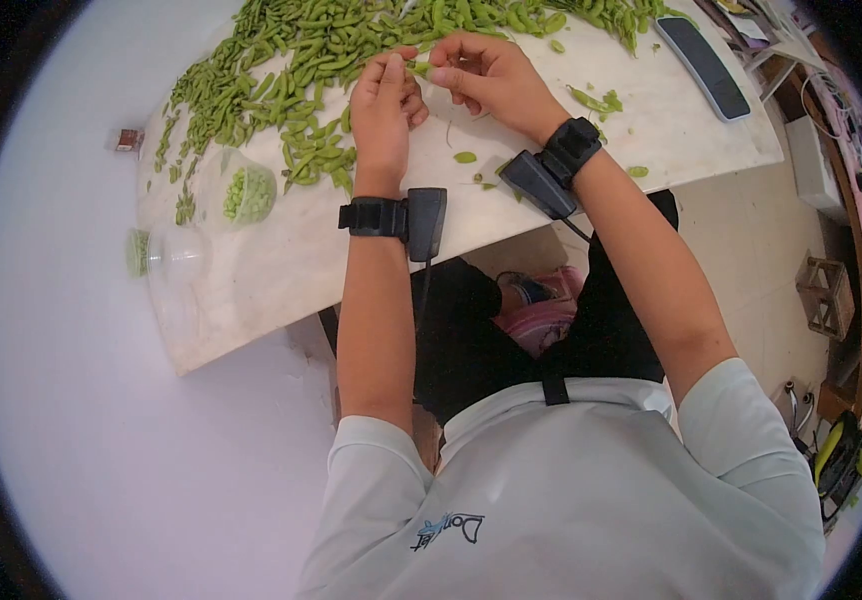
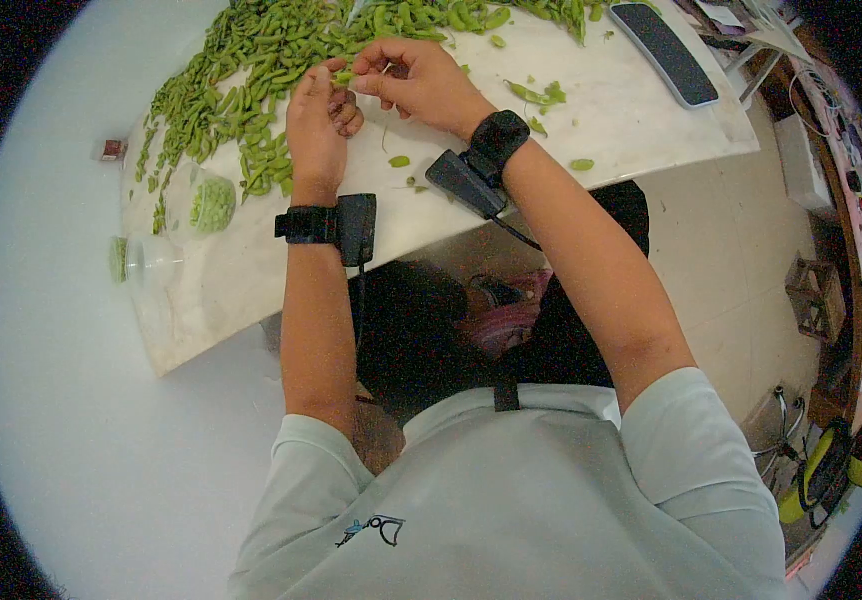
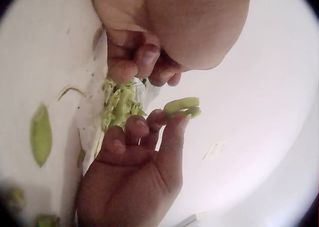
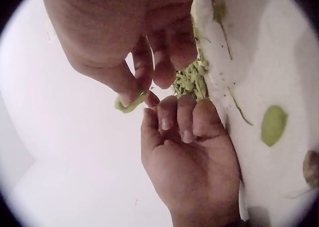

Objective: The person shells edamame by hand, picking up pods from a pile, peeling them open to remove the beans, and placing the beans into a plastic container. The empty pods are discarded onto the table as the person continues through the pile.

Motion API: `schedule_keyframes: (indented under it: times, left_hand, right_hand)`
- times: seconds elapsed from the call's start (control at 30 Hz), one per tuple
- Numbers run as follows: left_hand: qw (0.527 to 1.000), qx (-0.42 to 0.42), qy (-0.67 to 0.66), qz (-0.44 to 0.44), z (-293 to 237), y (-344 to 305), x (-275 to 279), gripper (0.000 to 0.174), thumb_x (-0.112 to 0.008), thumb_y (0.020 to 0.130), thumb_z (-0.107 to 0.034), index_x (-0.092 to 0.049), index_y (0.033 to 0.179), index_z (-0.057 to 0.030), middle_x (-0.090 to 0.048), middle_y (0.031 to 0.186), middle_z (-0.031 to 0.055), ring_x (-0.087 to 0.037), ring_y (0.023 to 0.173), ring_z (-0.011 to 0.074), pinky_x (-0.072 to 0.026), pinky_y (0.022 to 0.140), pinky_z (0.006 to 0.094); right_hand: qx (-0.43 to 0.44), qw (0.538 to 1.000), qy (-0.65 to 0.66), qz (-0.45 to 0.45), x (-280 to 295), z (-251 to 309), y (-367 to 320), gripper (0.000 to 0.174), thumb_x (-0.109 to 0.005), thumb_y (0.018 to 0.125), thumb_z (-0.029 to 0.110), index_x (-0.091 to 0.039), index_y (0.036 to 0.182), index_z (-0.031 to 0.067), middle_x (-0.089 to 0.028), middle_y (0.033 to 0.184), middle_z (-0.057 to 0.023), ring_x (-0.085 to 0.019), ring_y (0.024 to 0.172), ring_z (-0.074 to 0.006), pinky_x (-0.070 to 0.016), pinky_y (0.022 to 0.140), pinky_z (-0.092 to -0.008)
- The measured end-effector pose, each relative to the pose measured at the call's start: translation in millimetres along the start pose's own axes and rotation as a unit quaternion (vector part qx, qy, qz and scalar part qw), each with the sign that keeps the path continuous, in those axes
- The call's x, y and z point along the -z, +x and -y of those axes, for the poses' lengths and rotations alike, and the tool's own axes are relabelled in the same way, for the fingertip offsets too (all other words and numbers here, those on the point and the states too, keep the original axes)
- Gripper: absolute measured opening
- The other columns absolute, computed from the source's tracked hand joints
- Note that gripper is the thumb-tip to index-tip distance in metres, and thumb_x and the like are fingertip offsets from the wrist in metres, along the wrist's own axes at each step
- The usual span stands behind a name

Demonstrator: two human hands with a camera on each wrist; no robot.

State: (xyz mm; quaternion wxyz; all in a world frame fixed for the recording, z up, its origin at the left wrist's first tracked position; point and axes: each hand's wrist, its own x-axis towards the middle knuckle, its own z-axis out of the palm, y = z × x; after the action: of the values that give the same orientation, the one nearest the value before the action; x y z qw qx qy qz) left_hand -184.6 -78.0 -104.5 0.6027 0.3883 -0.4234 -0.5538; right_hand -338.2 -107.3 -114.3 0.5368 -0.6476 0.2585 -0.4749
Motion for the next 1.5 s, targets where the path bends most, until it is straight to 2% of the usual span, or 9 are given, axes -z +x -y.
schedule_keyframes:
  times: [0.2,0.4,0.6,0.8,1.1,1.3,1.5]
  left_hand:
    - [0.999,-0.023,0.011,0.044,2.5,2.0,2.2,0.017,-0.052,0.092,-0.016,-0.051,0.101,-0.0019,-0.038,0.064,-0.003,-0.03,0.052,0.0055,-0.0275,0.047,0.0206]
    - [0.996,-0.04,0.074,0.033,3.5,1.2,-1.2,0.016,-0.05,0.091,-0.01,-0.049,0.106,-0.0023,-0.038,0.065,-0.003,-0.03,0.052,0.0063,-0.0279,0.048,0.021]
    - [0.996,0.0,0.031,0.083,5.7,2.2,3.1,0.015,-0.048,0.092,-0.012,-0.048,0.105,-0.0044,-0.035,0.064,-0.0029,-0.031,0.052,0.0077,-0.0294,0.05,0.0232]
    - [0.996,0.044,0.007,0.072,5.1,0.1,2.4,0.015,-0.044,0.093,-0.017,-0.046,0.104,-0.0067,-0.032,0.064,-0.0029,-0.032,0.054,0.0086,-0.0294,0.051,0.0237]
    - [0.995,0.013,0.05,0.083,3.8,-1.1,2.2,0.014,-0.042,0.093,-0.017,-0.045,0.103,-0.0077,-0.03,0.064,-0.0028,-0.03,0.054,0.0088,-0.0298,0.052,0.0241]
    - [0.995,0.022,0.04,0.084,4.6,-0.7,2.8,0.013,-0.041,0.092,-0.017,-0.045,0.1,-0.0075,-0.03,0.064,-0.0028,-0.03,0.054,0.0086,-0.0299,0.052,0.0238]
    - [0.996,0.016,0.046,0.08,2.4,-2.8,-1.1,0.01,-0.039,0.092,-0.017,-0.044,0.091,-0.0085,-0.03,0.064,-0.003,-0.03,0.053,0.0083,-0.0304,0.052,0.024]
  right_hand:
    - [-0.01,0.999,-0.028,-0.041,2.2,1.2,0.6,0.021,-0.065,0.084,0.021,-0.061,0.097,0.0051,-0.055,0.066,0.0016,-0.049,0.055,-0.0038,-0.0399,0.045,-0.02]
    - [0.004,0.999,-0.025,-0.045,3.0,-4.0,1.8,0.021,-0.065,0.083,0.022,-0.061,0.095,0.0048,-0.054,0.064,0.0024,-0.046,0.051,-0.0039,-0.0379,0.044,-0.0208]
    - [-0.017,0.999,-0.017,-0.021,4.6,-4.0,1.9,0.019,-0.065,0.084,0.022,-0.06,0.09,0.005,-0.053,0.062,0.0026,-0.045,0.049,-0.0039,-0.0366,0.044,-0.0207]
    - [-0.026,0.999,-0.021,0.009,2.9,-2.8,0.8,0.018,-0.061,0.087,0.024,-0.058,0.092,0.0075,-0.047,0.059,0.0052,-0.042,0.05,-0.0021,-0.0343,0.045,-0.0191]
    - [-0.041,0.998,-0.002,0.039,4.3,-1.9,0.1,0.021,-0.061,0.088,0.027,-0.058,0.093,0.0065,-0.05,0.063,0.0042,-0.043,0.052,-0.0032,-0.0361,0.047,-0.0197]
    - [-0.042,0.998,-0.001,0.042,3.9,-1.7,0.7,0.02,-0.06,0.088,0.025,-0.058,0.094,0.0058,-0.049,0.063,0.0042,-0.043,0.052,-0.0034,-0.0365,0.047,-0.0199]
    - [-0.045,0.998,0.006,0.041,2.7,0.4,0.3,0.018,-0.06,0.088,0.024,-0.058,0.093,0.0067,-0.048,0.06,0.0044,-0.042,0.051,-0.0034,-0.0353,0.046,-0.0199]
